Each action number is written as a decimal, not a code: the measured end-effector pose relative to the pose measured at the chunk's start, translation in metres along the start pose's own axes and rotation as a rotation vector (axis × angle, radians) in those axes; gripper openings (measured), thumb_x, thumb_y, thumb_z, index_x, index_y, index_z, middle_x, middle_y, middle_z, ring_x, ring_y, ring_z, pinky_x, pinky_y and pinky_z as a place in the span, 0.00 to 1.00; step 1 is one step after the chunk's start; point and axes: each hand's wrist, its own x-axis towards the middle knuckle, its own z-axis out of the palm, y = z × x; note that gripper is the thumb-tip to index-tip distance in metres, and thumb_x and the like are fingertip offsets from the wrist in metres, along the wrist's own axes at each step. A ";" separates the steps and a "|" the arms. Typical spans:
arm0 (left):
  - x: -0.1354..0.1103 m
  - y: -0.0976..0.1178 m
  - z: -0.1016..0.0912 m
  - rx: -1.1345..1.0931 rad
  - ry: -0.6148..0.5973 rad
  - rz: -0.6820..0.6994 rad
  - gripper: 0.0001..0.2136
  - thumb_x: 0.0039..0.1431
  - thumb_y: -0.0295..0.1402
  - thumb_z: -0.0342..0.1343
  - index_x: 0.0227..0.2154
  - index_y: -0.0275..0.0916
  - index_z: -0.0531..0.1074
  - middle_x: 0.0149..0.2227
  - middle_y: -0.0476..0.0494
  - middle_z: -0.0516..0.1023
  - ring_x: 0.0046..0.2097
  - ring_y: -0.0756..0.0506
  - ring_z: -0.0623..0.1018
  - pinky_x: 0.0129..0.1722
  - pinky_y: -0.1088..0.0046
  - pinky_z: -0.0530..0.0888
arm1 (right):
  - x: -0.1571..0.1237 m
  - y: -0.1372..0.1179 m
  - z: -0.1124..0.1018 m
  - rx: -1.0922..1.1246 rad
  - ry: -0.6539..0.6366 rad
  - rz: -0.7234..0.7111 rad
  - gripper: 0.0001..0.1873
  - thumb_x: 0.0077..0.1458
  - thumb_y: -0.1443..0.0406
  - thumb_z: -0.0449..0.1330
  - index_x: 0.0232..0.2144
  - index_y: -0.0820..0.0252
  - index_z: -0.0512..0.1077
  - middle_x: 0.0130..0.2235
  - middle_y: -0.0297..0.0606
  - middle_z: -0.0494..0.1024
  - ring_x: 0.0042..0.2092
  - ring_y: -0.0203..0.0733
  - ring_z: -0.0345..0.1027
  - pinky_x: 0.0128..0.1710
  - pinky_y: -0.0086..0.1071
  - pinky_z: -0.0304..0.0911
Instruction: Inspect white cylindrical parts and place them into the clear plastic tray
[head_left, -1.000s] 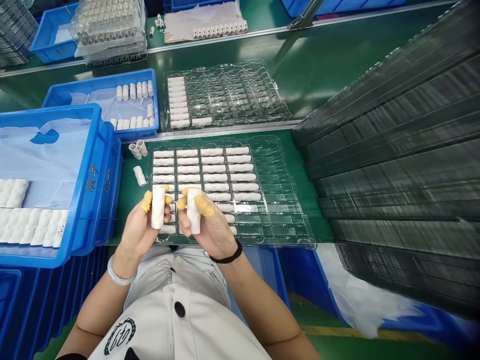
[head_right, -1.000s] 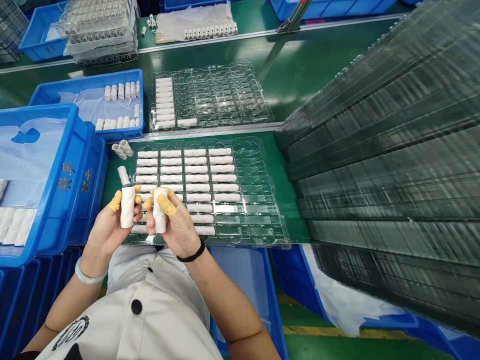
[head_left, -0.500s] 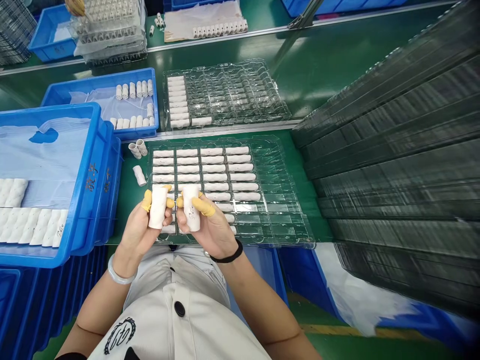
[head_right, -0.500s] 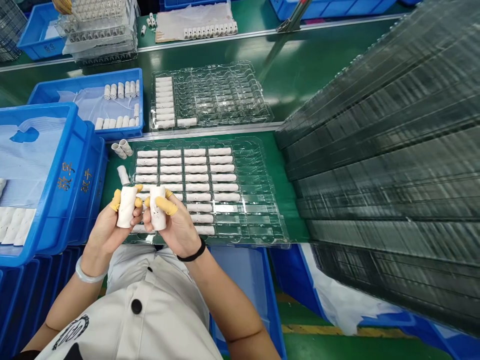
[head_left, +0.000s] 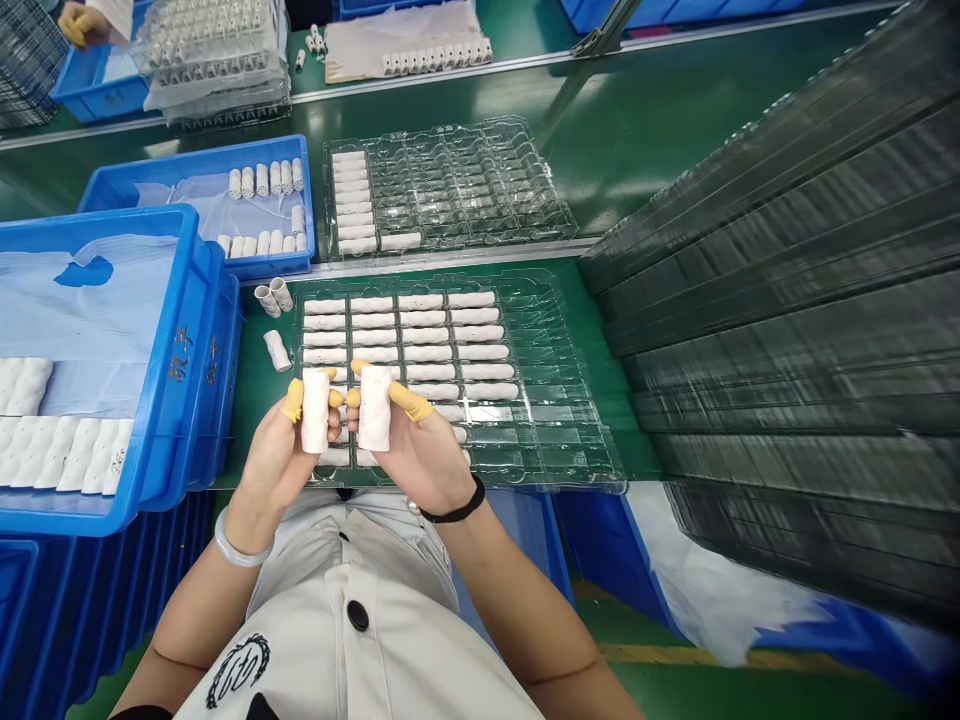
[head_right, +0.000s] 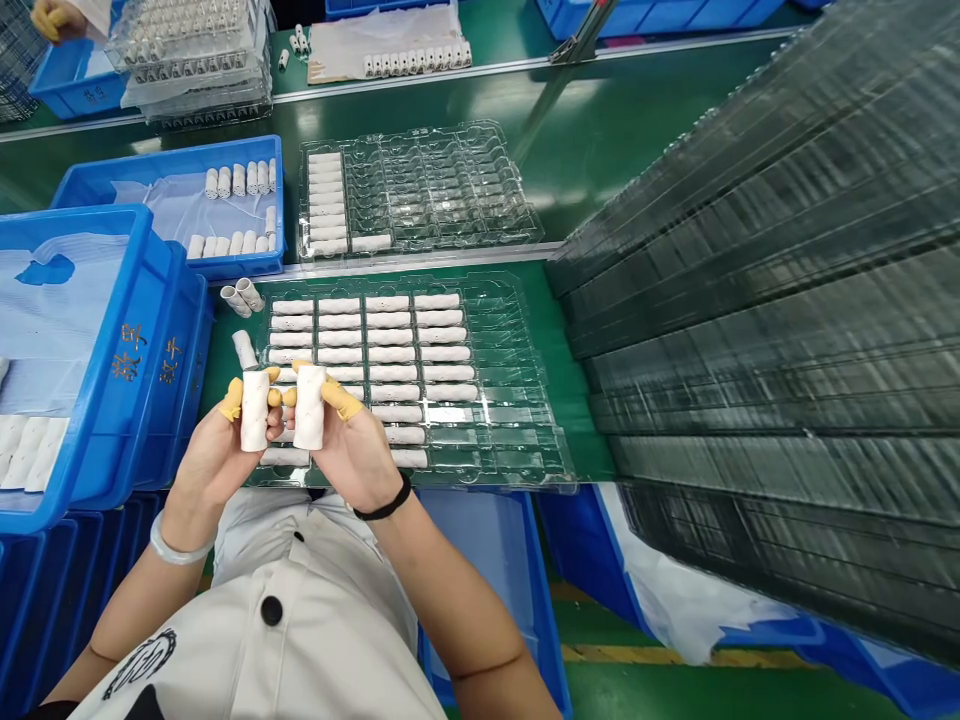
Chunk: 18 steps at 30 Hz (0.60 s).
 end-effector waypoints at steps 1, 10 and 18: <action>0.000 0.000 0.001 -0.015 -0.004 0.001 0.18 0.71 0.39 0.47 0.38 0.30 0.76 0.28 0.42 0.73 0.27 0.51 0.72 0.26 0.77 0.72 | 0.000 0.001 -0.002 -0.012 -0.021 -0.011 0.10 0.59 0.63 0.60 0.43 0.60 0.73 0.34 0.37 0.78 0.35 0.37 0.71 0.39 0.31 0.68; -0.003 0.004 0.005 -0.009 -0.068 0.013 0.19 0.70 0.42 0.49 0.39 0.29 0.76 0.24 0.45 0.69 0.23 0.52 0.67 0.20 0.80 0.67 | -0.003 0.003 -0.003 -0.239 -0.061 -0.107 0.20 0.50 0.56 0.71 0.38 0.58 0.69 0.27 0.29 0.73 0.25 0.32 0.63 0.27 0.28 0.60; -0.002 0.002 0.001 0.002 -0.139 -0.006 0.21 0.70 0.46 0.46 0.39 0.32 0.76 0.24 0.44 0.71 0.25 0.51 0.69 0.22 0.80 0.67 | -0.002 0.001 -0.002 -0.175 -0.019 -0.084 0.19 0.50 0.55 0.69 0.39 0.61 0.71 0.30 0.35 0.77 0.30 0.36 0.70 0.32 0.30 0.65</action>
